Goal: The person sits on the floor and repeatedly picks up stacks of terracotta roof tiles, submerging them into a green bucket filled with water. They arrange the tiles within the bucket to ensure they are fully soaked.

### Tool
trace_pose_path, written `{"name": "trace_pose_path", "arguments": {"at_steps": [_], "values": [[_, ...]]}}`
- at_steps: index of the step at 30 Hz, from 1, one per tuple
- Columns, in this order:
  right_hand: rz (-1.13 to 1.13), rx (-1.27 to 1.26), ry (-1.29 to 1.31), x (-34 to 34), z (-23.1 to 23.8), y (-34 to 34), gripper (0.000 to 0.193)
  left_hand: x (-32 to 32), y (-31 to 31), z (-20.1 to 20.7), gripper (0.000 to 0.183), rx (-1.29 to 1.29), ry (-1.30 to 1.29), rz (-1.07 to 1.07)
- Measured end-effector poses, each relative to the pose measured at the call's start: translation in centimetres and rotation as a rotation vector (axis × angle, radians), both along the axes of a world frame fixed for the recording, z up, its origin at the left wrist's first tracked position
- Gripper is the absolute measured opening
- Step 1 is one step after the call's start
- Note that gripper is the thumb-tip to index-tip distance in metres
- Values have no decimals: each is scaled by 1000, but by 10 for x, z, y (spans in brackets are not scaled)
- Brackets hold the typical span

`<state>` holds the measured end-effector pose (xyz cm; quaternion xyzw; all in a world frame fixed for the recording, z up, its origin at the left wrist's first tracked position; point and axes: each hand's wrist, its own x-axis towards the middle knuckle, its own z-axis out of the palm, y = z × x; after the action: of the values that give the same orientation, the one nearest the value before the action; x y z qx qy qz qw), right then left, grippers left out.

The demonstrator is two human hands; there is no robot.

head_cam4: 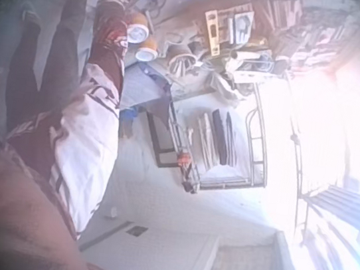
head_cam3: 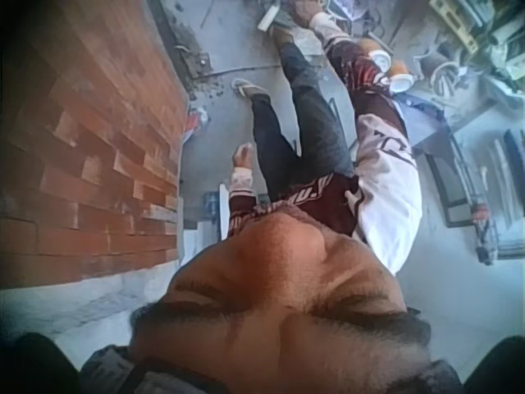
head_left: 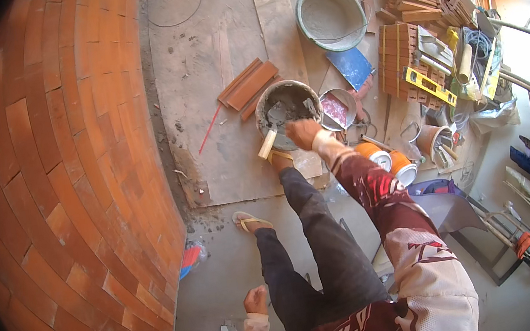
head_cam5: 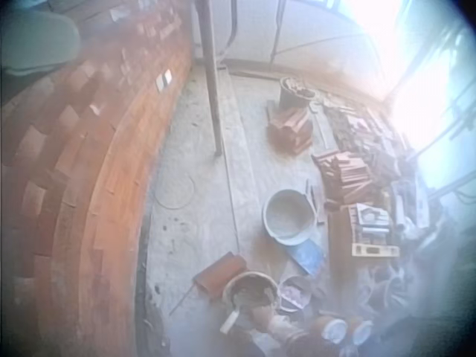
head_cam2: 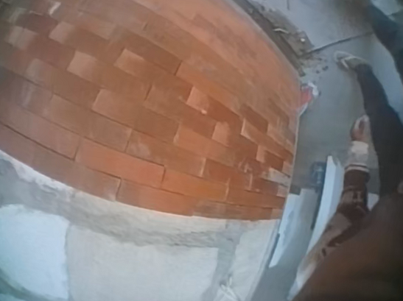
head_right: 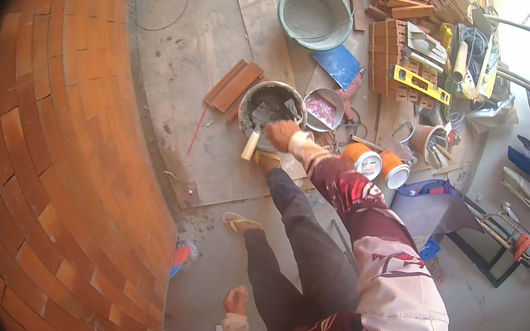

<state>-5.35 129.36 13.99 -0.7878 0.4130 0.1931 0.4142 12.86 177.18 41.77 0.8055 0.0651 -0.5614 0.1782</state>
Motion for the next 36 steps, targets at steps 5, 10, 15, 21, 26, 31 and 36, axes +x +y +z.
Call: {"name": "trace_pose_path", "arguments": {"at_steps": [5, 10, 15, 21, 26, 31, 36], "values": [[93, -181, -8, -48, -21, 101, 34, -3, -28, -4, 22, 27, 43, 40], [82, -226, 42, -28, 3, 91, 42, 1, -28, -9, 25, -5, 42, -85], [68, -12, -176, -35, 92, 138, 37, -22, -36, 36, 33, -29, 160, -414], [600, 966, -407, -75, 301, 182, 24, -55, -19, 133, 33, -368, 255, -1042], [508, 730, -336, -99, 347, 215, 20, -64, -31, 149, 21, -6, 381, -1288], [397, 902, -386, -112, 382, 223, 13, -69, 6, 170, 21, -4, 464, -1113], [226, 726, -231, -90, 250, 203, 19, -74, 37, 157, 20, 29, 572, -939]]}}
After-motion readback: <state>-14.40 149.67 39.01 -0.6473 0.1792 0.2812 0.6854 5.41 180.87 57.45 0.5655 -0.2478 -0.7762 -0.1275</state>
